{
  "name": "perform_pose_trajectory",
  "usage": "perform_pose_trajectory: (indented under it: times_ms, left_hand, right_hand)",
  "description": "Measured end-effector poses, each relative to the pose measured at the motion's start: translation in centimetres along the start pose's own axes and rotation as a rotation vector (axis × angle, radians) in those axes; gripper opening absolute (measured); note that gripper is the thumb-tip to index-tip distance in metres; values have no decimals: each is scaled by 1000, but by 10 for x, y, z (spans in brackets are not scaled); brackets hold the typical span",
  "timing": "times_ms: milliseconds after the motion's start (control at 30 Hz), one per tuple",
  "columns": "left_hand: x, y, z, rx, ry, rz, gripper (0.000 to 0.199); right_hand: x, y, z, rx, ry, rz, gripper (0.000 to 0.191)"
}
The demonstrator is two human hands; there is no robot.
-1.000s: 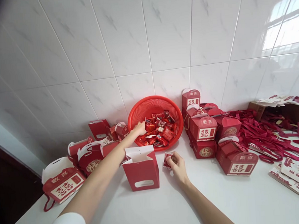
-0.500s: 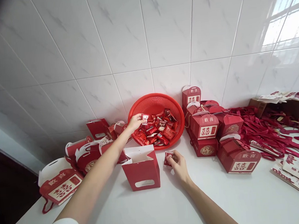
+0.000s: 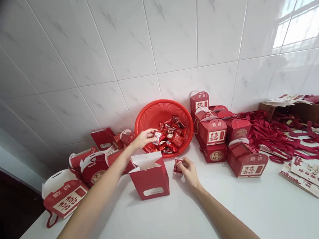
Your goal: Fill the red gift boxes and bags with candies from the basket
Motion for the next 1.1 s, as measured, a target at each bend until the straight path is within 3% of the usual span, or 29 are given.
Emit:
perform_pose_trajectory:
  times_ms: [133, 233, 367, 533, 633, 733, 800, 867, 933, 1000, 1100]
  left_hand:
    - [14, -5, 23, -100, -130, -57, 53]
    - [28, -9, 39, -115, -161, -79, 45]
    - [48, -26, 56, -195, -163, 34, 34]
    - [70, -46, 72, -258, -273, 84, 38]
    - [66, -43, 69, -221, -234, 44, 38]
    - [47, -17, 53, -65, -147, -76, 43]
    - [25, 9, 37, 85, 32, -252, 45]
    - [-1, 34, 27, 217, 330, -449, 46]
    - [-14, 46, 21, 269, 488, -564, 42]
    - [-14, 43, 17, 239, 401, -602, 28]
    - [2, 21, 21, 170, 110, -638, 11]
  right_hand:
    - [-2, 1, -2, 9, 15, -26, 38]
    - [-3, 2, -3, 23, 25, -53, 37]
    - [-3, 2, -1, 45, 30, -83, 37]
    - [-4, 3, 0, 62, 47, -105, 36]
    - [-4, 4, 0, 70, 48, -109, 33]
    - [-4, 5, 0, 79, 41, -116, 31]
    - [-3, 5, 0, 85, 30, -120, 31]
    - [-2, 5, 0, 88, 19, -125, 31]
    - [-2, 5, 1, 88, 13, -128, 31]
    - [-1, 4, 2, 85, 7, -130, 30]
    - [0, 3, 2, 78, -7, -128, 30]
Point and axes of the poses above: each hand's wrist, its own z-axis away from the middle knuckle, its own x-axis out of the palm, y = z × x, the point moved 5 cm from there along -z, towards the middle knuckle, and after that the axes turned 4 degrees about x, right-handed, at the moved point
